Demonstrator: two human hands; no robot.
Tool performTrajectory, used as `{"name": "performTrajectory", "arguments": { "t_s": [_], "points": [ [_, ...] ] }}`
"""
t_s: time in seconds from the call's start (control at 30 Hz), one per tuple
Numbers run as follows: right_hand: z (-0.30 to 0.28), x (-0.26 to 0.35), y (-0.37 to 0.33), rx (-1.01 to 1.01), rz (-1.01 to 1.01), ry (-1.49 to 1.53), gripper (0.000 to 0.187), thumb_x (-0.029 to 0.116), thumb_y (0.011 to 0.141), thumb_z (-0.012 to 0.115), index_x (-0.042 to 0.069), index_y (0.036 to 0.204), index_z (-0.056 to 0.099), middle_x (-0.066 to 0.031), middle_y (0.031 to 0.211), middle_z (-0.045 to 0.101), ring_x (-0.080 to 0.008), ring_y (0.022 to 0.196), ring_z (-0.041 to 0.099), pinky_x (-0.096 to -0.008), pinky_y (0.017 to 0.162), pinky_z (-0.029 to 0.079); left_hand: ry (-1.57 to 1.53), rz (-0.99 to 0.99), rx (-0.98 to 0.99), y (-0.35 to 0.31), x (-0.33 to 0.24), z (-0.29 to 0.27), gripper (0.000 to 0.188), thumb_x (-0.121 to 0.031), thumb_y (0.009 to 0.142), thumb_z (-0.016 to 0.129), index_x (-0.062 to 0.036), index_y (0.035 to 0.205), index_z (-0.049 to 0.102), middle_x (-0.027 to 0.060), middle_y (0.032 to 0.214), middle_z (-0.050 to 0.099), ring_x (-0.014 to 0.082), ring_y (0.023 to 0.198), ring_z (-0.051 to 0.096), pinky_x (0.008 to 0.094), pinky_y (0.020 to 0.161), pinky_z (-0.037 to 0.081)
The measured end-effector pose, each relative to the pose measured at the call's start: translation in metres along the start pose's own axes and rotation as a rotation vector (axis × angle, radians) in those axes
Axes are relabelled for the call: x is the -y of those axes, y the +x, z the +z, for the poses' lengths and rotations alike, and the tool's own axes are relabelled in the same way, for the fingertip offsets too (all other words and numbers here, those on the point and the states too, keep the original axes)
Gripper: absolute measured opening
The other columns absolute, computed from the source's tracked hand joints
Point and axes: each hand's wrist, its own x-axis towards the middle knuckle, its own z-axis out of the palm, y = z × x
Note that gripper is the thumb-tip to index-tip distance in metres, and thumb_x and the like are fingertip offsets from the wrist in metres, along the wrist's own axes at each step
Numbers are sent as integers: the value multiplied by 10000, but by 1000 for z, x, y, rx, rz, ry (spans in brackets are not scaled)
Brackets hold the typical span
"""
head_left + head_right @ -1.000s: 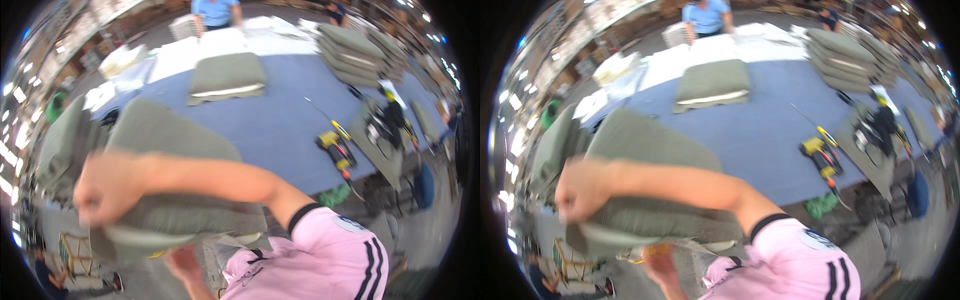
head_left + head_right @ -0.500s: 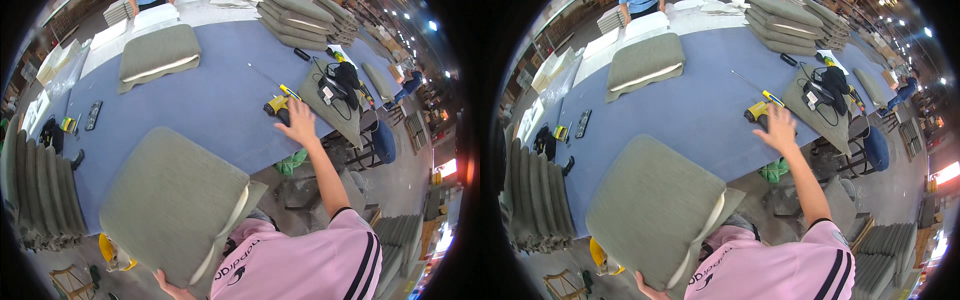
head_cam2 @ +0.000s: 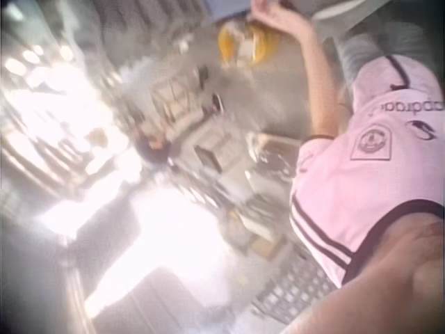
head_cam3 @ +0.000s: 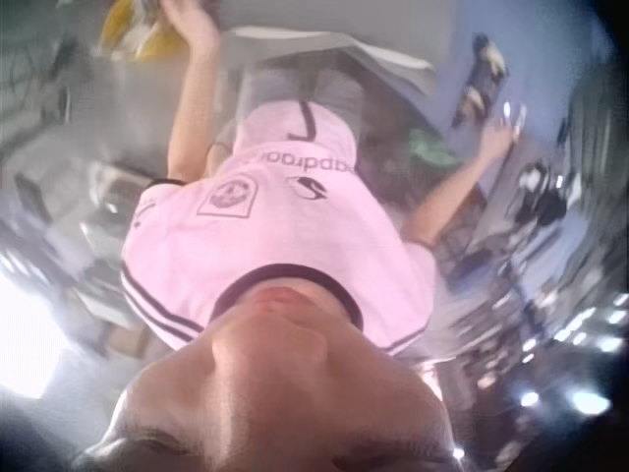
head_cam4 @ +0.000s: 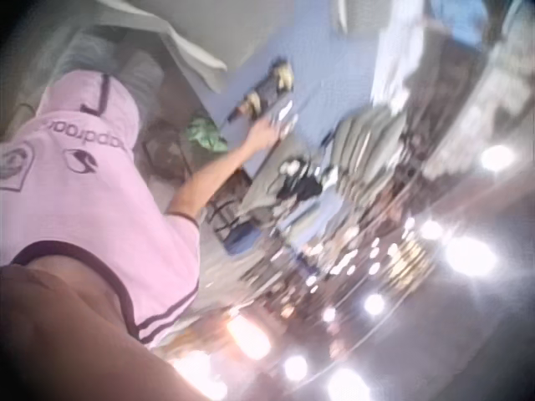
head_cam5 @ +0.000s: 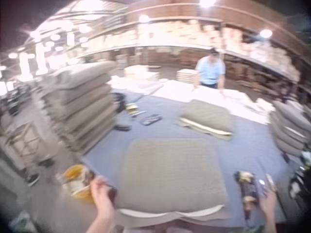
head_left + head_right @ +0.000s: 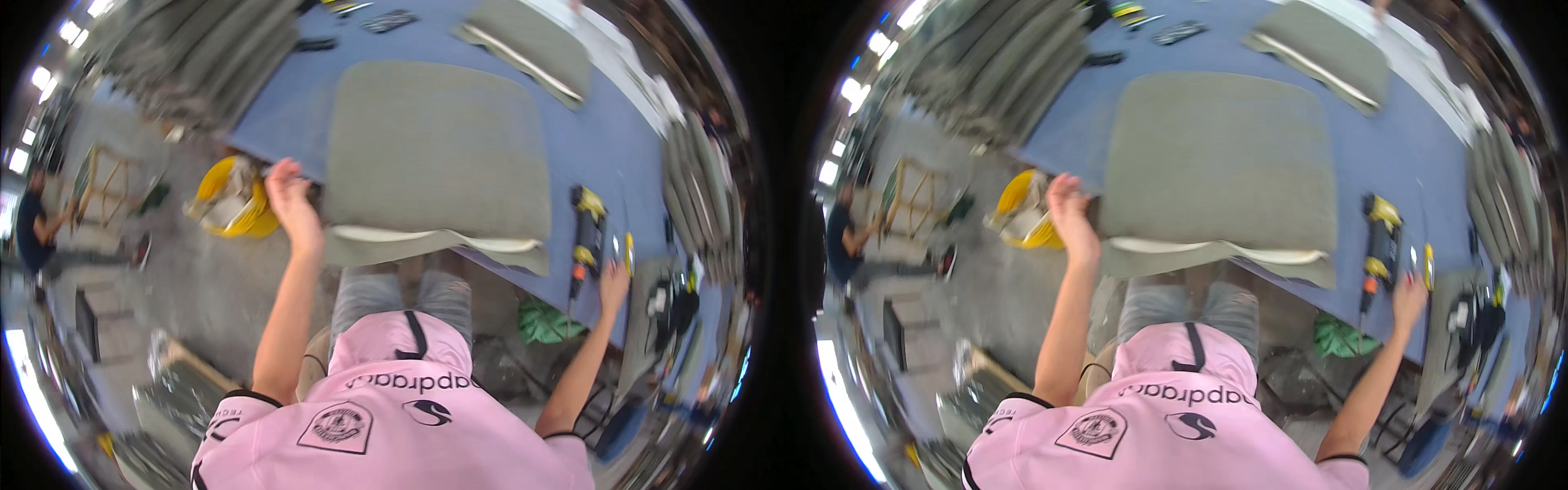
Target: The person trims excess fabric from a cushion using scissors, folds the edges, and secures the fabric with a staple gun. They then use a utility knife to trim the edges and stack the finished cushion with others.
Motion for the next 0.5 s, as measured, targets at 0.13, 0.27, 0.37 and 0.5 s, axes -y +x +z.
{"name": "performTrajectory", "arguments": {
  "t_s": [0.13, 0.27, 0.37, 0.5],
  "points": [
    [7, -29, -45, -83, 117, -196, 543, 424, 1076, 702, 73, 1488, 654, -254, 1276, 688, -451, 1217, 682, -558, 1029, 541, 62, -182, 209, -49, -16, -58, 243, -213, 1160, 589, -89, 1361, 646, 5, 1205, 703, 118, 1158, 645, 311, 1013, 505],
    [-2, -92, -34, -62, 22, -173, 611, 492, 1066, 722, 33, 1464, 657, -257, 1297, 678, -430, 1215, 683, -519, 1059, 538, 26, -394, 268, -95, -18, -100, 235, -232, 1174, 580, -83, 1340, 653, 6, 1131, 713, 107, 1083, 651, 276, 950, 508],
    [0, -92, -27, -3, -203, -131, 581, 476, 1066, 729, -3, 1391, 683, -217, 1231, 687, -372, 1125, 701, -469, 999, 559, 88, -495, 304, -96, -13, -96, 346, -380, 1165, 602, -88, 1343, 653, 10, 1172, 708, 107, 1065, 640, 301, 930, 515],
    [-49, -115, 40, 373, -32, 93, 449, 439, 1078, 730, 4, 1190, 741, -84, 938, 712, -229, 769, 707, -358, 695, 569, -39, -755, 440, -74, 11, -74, 537, -589, 1117, 614, -104, 1345, 645, -17, 1163, 662, 96, 1038, 609, 332, 919, 510]
  ]
}}
